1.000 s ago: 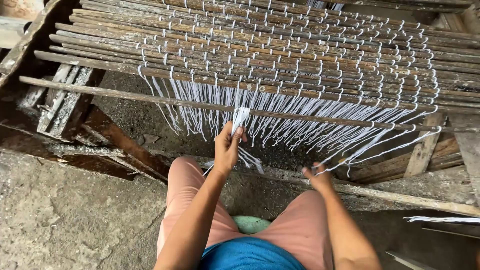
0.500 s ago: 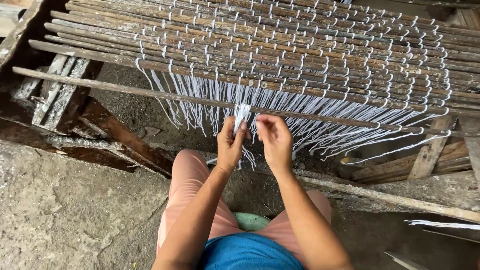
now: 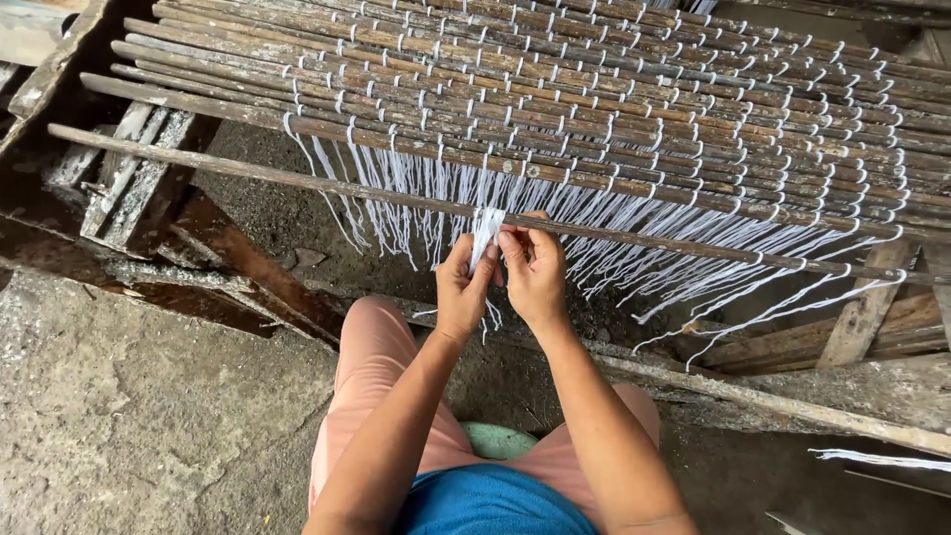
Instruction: The person is weaving or looping white cotton candle wicks around a series of horizontal wooden sticks held in a wooden frame.
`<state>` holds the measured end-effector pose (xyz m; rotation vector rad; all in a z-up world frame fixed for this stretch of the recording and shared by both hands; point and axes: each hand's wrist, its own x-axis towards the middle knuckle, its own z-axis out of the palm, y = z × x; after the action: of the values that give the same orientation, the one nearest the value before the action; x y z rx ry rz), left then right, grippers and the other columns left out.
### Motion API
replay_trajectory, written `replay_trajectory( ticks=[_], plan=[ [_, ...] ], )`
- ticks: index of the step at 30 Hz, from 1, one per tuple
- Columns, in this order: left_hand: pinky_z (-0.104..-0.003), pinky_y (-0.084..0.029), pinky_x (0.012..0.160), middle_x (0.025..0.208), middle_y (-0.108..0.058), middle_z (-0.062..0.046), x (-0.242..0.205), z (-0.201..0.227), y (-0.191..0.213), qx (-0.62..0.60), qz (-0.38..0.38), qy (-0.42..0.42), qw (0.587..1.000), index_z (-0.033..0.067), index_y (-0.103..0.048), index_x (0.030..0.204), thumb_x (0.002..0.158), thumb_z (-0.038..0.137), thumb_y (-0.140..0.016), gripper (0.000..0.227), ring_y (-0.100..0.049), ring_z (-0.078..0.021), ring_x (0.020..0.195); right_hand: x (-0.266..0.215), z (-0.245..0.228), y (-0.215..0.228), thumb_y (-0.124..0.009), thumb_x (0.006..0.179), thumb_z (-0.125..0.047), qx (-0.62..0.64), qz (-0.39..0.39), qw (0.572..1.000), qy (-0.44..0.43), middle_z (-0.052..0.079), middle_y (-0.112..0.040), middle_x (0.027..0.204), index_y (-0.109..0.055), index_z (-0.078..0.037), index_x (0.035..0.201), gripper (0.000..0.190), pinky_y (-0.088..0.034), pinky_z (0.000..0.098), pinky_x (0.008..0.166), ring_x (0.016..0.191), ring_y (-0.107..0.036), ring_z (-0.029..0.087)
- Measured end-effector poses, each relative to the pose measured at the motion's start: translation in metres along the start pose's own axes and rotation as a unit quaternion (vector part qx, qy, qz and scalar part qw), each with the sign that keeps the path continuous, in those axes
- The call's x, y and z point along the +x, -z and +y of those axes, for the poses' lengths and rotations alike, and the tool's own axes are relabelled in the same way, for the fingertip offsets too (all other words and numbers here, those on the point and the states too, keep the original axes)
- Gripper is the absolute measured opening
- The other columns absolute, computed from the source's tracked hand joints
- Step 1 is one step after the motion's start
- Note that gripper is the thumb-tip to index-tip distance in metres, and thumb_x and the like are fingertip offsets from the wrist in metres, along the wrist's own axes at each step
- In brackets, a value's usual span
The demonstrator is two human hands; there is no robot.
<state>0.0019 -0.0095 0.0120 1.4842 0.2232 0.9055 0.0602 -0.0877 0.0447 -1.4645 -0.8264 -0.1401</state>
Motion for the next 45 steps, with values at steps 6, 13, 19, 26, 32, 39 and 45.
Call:
replay_trajectory(
  ticks=[6,13,19,26,32,39,45],
  plan=[
    [-0.025,-0.039,0.055,0.05,-0.061,-0.004,0.001,-0.003,-0.006,-0.035,0.036,0.025,0.998,0.0143,-0.06,0.093,0.106,0.019,-0.054,0.016,-0.046,-0.0129,0.046,-0.001,0.008,0.008,-0.05,0.108,-0.012,0.094,-0.001,0.993,-0.072,0.0,-0.051,0.086,-0.056,-0.006,0.105,0.009,-0.049,0.0244,0.071,0.079,-0.051,0.009],
    [-0.028,-0.044,0.054,0.048,-0.059,-0.007,0.006,-0.002,-0.013,-0.003,0.05,0.015,0.999,0.0124,-0.057,0.094,0.106,0.015,-0.053,0.013,-0.05,-0.0163,0.046,-0.007,0.007,0.004,-0.044,0.11,-0.015,0.334,0.005,0.931,-0.15,0.007,-0.059,0.108,-0.049,-0.01,0.114,0.008,-0.055,0.0276,0.084,0.093,-0.067,0.018],
    [-0.029,-0.05,0.058,0.054,-0.064,-0.007,0.008,-0.003,-0.013,0.0,0.065,0.015,0.998,0.0134,-0.059,0.1,0.107,0.019,-0.054,0.01,-0.058,-0.0152,0.052,-0.001,0.026,0.005,-0.055,0.107,-0.013,0.192,-0.028,0.972,-0.135,0.006,-0.06,0.092,-0.057,-0.007,0.11,0.007,-0.048,0.0207,0.061,0.07,-0.055,0.009],
    [-0.032,-0.05,0.058,0.055,-0.066,-0.008,0.003,-0.023,-0.008,0.054,0.025,-0.009,0.998,0.013,-0.061,0.097,0.106,0.021,-0.056,0.013,-0.061,-0.0187,0.052,0.0,0.028,0.0,-0.062,0.102,-0.008,0.233,0.012,0.963,-0.136,0.005,-0.06,0.09,-0.06,-0.004,0.11,0.01,-0.047,0.0194,0.059,0.069,-0.052,0.008],
    [-0.032,-0.052,0.07,0.066,-0.069,-0.008,0.003,-0.009,-0.001,0.016,-0.011,0.015,1.0,0.0129,-0.072,0.11,0.108,0.017,-0.05,0.023,-0.063,-0.0151,0.063,0.011,0.006,0.013,-0.054,0.105,-0.009,0.214,0.011,0.964,-0.159,0.007,-0.057,0.073,-0.057,-0.006,0.108,0.005,-0.034,0.016,0.042,0.048,-0.041,0.004],
    [-0.035,-0.048,0.095,0.091,-0.08,-0.006,0.009,-0.014,0.002,0.032,-0.033,0.017,0.999,0.0101,-0.073,0.115,0.109,0.015,-0.048,0.026,-0.069,-0.0144,0.09,0.006,-0.01,0.086,-0.052,0.106,-0.012,0.289,0.047,0.895,-0.336,0.004,-0.054,0.082,-0.058,0.0,0.108,0.013,-0.031,0.0131,0.041,0.051,-0.038,0.001],
    [-0.037,-0.049,0.099,0.091,-0.08,-0.007,0.011,-0.017,0.004,0.047,-0.041,-0.003,0.998,0.0087,-0.073,0.112,0.11,0.015,-0.045,0.029,-0.074,-0.0182,0.094,-0.007,0.028,0.159,-0.047,0.106,-0.031,0.31,0.037,0.89,-0.332,0.001,-0.045,0.082,-0.057,-0.006,0.098,0.028,-0.028,0.0138,0.043,0.057,-0.037,0.002]
  ],
)
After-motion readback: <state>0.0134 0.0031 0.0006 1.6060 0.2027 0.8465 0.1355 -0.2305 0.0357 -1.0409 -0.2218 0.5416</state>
